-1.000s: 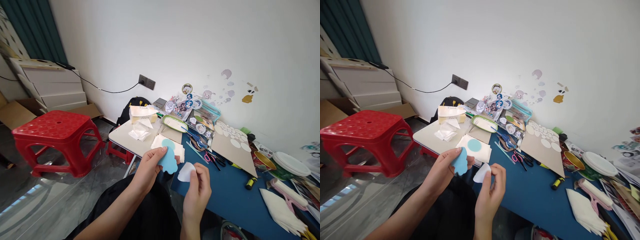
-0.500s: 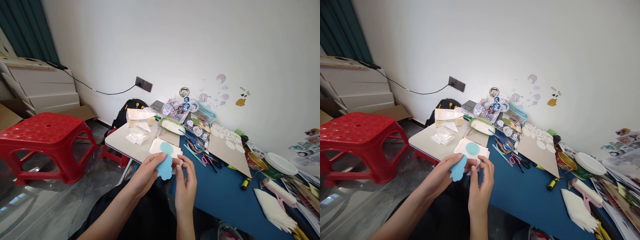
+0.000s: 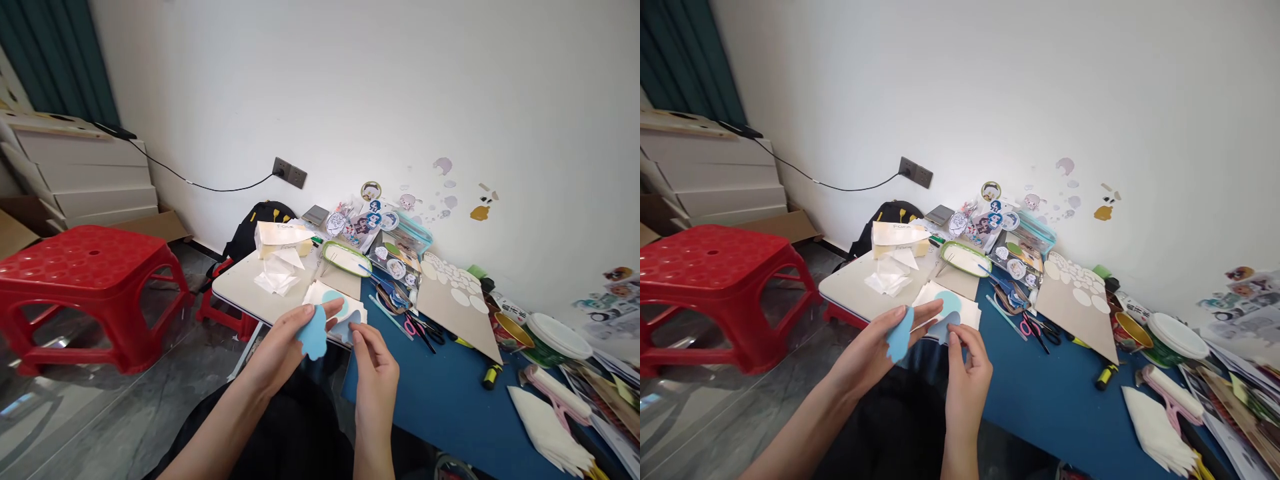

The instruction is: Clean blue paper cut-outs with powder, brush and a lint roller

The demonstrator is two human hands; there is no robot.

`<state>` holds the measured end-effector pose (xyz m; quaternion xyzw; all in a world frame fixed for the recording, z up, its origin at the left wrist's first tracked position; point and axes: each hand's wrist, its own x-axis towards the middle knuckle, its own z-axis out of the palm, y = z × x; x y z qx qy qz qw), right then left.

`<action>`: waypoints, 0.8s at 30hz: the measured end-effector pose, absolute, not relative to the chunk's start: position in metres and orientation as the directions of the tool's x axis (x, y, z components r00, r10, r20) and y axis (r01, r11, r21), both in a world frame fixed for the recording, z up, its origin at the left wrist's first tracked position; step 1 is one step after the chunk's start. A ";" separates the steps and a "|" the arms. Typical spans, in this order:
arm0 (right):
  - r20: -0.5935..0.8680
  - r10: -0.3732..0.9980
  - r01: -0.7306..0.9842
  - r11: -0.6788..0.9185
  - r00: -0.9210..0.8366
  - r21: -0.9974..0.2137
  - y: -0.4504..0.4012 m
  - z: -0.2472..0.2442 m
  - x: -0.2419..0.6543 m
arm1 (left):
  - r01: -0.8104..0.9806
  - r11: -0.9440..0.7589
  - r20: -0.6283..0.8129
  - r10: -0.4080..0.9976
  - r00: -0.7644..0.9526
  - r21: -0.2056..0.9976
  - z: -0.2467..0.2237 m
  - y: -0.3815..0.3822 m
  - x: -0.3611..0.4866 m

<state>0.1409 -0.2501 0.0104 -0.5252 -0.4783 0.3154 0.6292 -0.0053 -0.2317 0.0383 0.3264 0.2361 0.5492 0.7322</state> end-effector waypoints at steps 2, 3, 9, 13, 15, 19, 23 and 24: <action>0.203 0.905 0.039 0.203 0.374 -0.978 -0.249 0.006 0.143 | -0.534 0.111 0.036 0.965 0.258 0.838 0.039 -0.235 -0.003; 0.178 0.900 0.009 0.190 0.398 -0.982 -0.248 0.004 0.143 | -0.459 0.074 0.053 0.964 0.259 0.886 0.039 -0.236 -0.001; 0.170 0.876 -0.201 0.285 0.452 -0.937 -0.248 0.003 0.138 | -0.240 -0.049 0.128 0.938 0.322 0.969 0.033 -0.239 0.011; 0.114 0.896 -0.257 0.242 0.430 -0.936 -0.249 0.005 0.137 | -0.228 -0.052 0.119 0.951 0.287 0.972 0.030 -0.238 0.017; 0.093 0.911 -0.242 0.204 0.403 -0.949 -0.250 0.005 0.136 | -0.239 -0.042 0.109 0.956 0.274 0.970 0.031 -0.238 0.018; 0.111 0.921 -0.177 0.188 0.373 -0.966 -0.253 0.008 0.138 | -0.236 0.004 0.060 0.963 0.262 0.972 0.031 -0.237 0.020; 0.131 0.930 -0.117 0.180 0.344 -0.977 -0.254 0.012 0.146 | -0.228 0.052 0.013 0.962 0.274 0.972 0.029 -0.235 0.020; 0.140 0.931 -0.105 0.185 0.337 -0.977 -0.253 0.012 0.149 | -0.232 0.067 0.002 0.958 0.288 0.970 0.029 -0.234 0.020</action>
